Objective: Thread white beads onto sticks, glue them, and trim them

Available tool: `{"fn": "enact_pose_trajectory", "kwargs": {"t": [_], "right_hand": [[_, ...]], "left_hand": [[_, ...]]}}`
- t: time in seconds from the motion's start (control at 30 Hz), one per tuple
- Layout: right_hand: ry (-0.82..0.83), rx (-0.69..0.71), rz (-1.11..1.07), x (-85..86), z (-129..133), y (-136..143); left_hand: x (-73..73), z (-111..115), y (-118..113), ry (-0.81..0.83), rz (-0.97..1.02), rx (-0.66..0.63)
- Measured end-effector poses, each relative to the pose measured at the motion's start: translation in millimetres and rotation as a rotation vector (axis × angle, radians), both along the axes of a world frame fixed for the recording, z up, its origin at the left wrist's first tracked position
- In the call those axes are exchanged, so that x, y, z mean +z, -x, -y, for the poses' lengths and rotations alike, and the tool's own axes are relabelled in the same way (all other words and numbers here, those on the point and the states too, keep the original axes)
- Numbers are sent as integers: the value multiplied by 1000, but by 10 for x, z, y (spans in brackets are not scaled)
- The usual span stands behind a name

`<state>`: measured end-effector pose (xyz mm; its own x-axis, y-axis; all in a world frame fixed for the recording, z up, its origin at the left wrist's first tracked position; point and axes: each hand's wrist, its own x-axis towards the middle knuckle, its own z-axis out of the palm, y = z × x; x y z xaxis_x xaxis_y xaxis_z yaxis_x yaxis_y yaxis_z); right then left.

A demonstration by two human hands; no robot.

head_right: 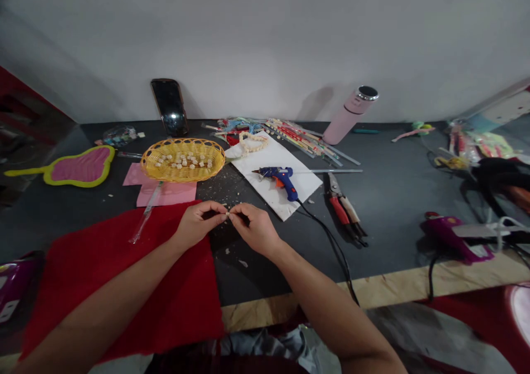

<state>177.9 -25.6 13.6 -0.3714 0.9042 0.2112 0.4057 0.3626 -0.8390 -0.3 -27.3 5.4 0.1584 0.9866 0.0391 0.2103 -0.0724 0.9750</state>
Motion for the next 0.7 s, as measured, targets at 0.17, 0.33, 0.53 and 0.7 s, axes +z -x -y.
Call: {"fn": "enact_pose_trajectory", "kwargs": {"t": [0.17, 0.33, 0.53, 0.7], "right_hand": [[-1, 3, -4, -11, -2, -1], [10, 1, -7, -13, -1, -1], [77, 0, -33, -5, -8, -10], [159, 4, -71, -8, -17, -20]], "left_hand": [[2, 1, -4, -1, 4, 4], [2, 4, -1, -5, 3, -7], [-15, 2, -10, -9, 63, -5], [-15, 5, -3, -12, 35, -18]]}}
